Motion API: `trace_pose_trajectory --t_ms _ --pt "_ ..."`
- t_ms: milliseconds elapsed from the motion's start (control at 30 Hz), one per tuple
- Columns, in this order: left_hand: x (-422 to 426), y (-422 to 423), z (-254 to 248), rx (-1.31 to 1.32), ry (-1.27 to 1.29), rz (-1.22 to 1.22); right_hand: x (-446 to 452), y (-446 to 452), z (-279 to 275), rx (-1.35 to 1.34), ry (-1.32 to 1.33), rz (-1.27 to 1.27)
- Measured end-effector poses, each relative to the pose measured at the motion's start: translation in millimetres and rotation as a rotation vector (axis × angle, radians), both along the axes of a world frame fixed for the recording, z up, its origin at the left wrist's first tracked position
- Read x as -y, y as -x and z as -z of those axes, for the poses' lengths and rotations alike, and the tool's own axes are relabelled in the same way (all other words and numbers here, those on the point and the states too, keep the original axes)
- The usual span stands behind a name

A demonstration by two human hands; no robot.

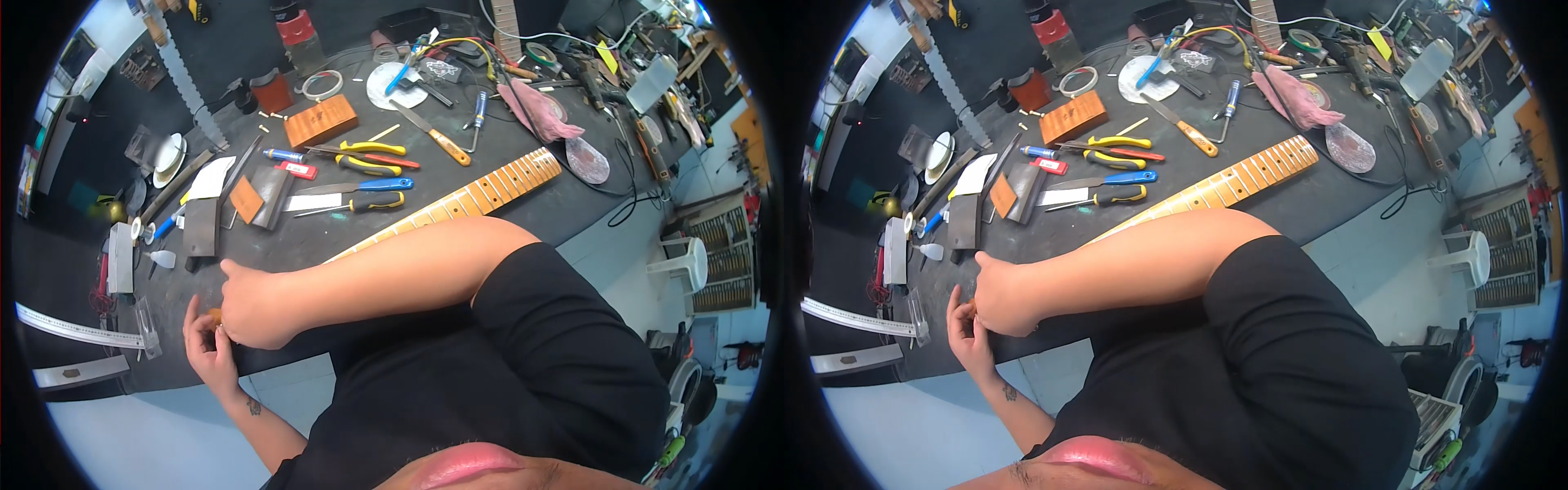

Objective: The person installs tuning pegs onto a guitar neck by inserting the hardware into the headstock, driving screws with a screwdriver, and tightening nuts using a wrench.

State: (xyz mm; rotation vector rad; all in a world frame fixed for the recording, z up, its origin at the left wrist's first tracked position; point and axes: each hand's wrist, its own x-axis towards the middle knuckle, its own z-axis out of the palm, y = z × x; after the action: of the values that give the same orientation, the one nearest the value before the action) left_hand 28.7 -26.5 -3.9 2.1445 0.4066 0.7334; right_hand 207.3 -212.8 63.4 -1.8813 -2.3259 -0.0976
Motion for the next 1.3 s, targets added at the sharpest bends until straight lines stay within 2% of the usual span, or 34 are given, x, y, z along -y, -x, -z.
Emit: trace_pose_trajectory --t_ms 67,200,300,400,500,700,900,1000,1100,1300 --pt "-4.7 2.3 3.0 0.026 0.121 -0.020 -4.8 2.2 6.8 -0.001 -0.008 0.004" --pt "-3.6 1.4 -0.3 -0.015 0.008 -0.013 -3.8 -0.5 0.0 0.045 0.017 -0.016" --pt "-5.6 -0.1 -2.0 -0.029 -0.238 0.040 0.2 -2.3 -1.3 0.001 -0.015 -0.004" --pt "-3.1 -2.7 -4.3 -0.012 -0.221 0.052 -5.7 1.0 7.8 -0.043 -0.054 -0.004" --pt "7.4 -2.2 -5.7 0.116 0.146 0.027 -12.4 0.9 10.2 -0.052 -0.004 -0.012" --pt "-10.5 5.1 3.9 0.021 0.016 0.035 -5.5 1.2 -0.5 -0.004 0.044 -0.014" --pt "-15.2 3.0 5.1 -0.002 -0.249 0.052 -8.7 0.3 -0.2 0.006 0.059 -0.025" --pt "4.3 2.8 -2.3 0.078 0.162 0.098 -10.0 0.1 3.6 -0.007 0.040 -0.023" --pt "1.4 3.0 -5.5 -0.029 -0.079 0.140 -7.6 -2.5 0.6 0.008 0.055 -0.032" --pt "-0.1 -1.1 -9.1 -0.048 -0.156 0.205 3.4 -7.3 -16.2 -0.066 0.144 -0.010"
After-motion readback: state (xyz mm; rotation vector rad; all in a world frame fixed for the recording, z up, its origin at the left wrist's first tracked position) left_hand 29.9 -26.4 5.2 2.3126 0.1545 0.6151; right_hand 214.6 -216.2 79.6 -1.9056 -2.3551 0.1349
